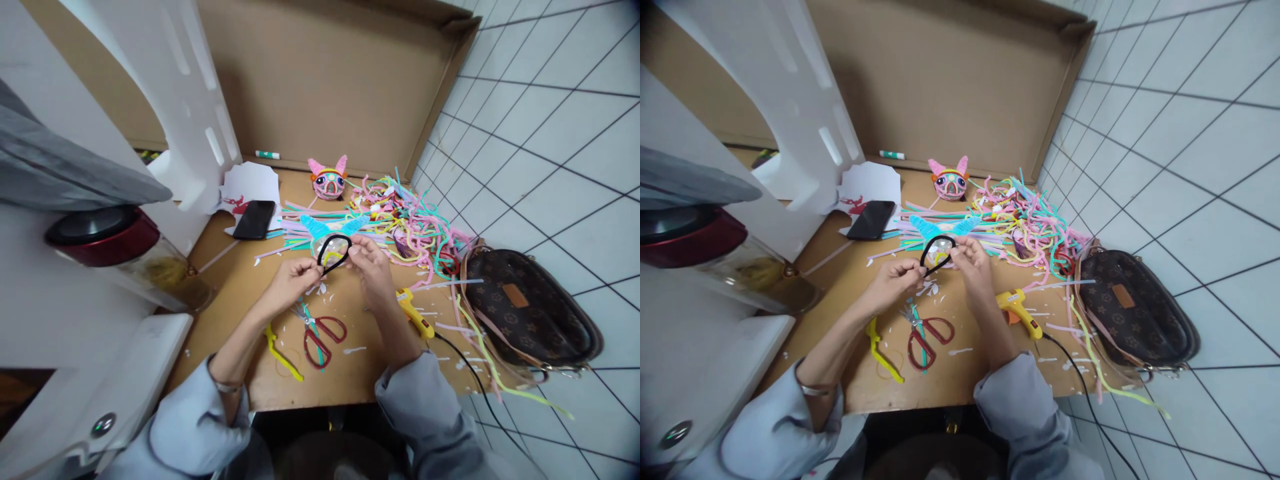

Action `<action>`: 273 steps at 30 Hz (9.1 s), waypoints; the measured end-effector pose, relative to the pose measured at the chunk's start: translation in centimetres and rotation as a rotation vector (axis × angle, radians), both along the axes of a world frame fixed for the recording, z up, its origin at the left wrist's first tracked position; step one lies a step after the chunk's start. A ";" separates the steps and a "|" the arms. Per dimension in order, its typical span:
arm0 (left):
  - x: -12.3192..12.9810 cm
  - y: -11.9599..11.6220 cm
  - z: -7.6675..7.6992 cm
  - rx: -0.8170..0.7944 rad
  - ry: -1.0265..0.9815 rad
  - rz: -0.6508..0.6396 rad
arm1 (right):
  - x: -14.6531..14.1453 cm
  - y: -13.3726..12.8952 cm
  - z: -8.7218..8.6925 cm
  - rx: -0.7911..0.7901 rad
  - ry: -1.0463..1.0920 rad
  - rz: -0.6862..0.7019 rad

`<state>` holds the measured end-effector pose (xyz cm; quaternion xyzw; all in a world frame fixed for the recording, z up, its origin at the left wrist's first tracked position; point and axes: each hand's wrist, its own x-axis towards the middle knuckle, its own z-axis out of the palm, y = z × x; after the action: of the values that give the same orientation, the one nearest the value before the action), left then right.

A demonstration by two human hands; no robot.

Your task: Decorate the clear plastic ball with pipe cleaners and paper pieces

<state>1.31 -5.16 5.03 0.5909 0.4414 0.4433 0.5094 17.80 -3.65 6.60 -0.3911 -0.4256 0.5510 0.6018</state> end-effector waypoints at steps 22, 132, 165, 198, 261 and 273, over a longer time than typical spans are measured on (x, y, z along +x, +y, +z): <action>-0.6 0.4 -0.2 -0.061 0.058 -0.129 | -0.1 0.0 -0.2 0.023 -0.030 -0.073; 0.9 -0.6 -1.3 0.389 0.530 0.258 | -0.8 -0.5 -0.3 0.034 -0.030 -0.038; 0.3 0.0 -1.8 0.602 0.565 0.388 | -0.3 0.2 -0.8 0.042 0.161 -0.016; -0.4 0.4 -1.0 0.086 -0.041 -0.002 | 0.7 0.6 -0.4 0.119 0.101 -0.149; -1.2 2.5 -1.1 0.151 -0.303 0.409 | -2.1 -12.6 -3.2 0.217 -1.716 0.266; -1.6 2.9 -1.3 0.065 -0.276 0.270 | 3.4 -11.2 -2.7 -0.228 -0.304 0.349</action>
<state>-0.28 -2.27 3.75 0.4760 0.4280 0.5985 0.4818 21.21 -14.83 3.93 -0.4555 -0.5073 0.6259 0.3786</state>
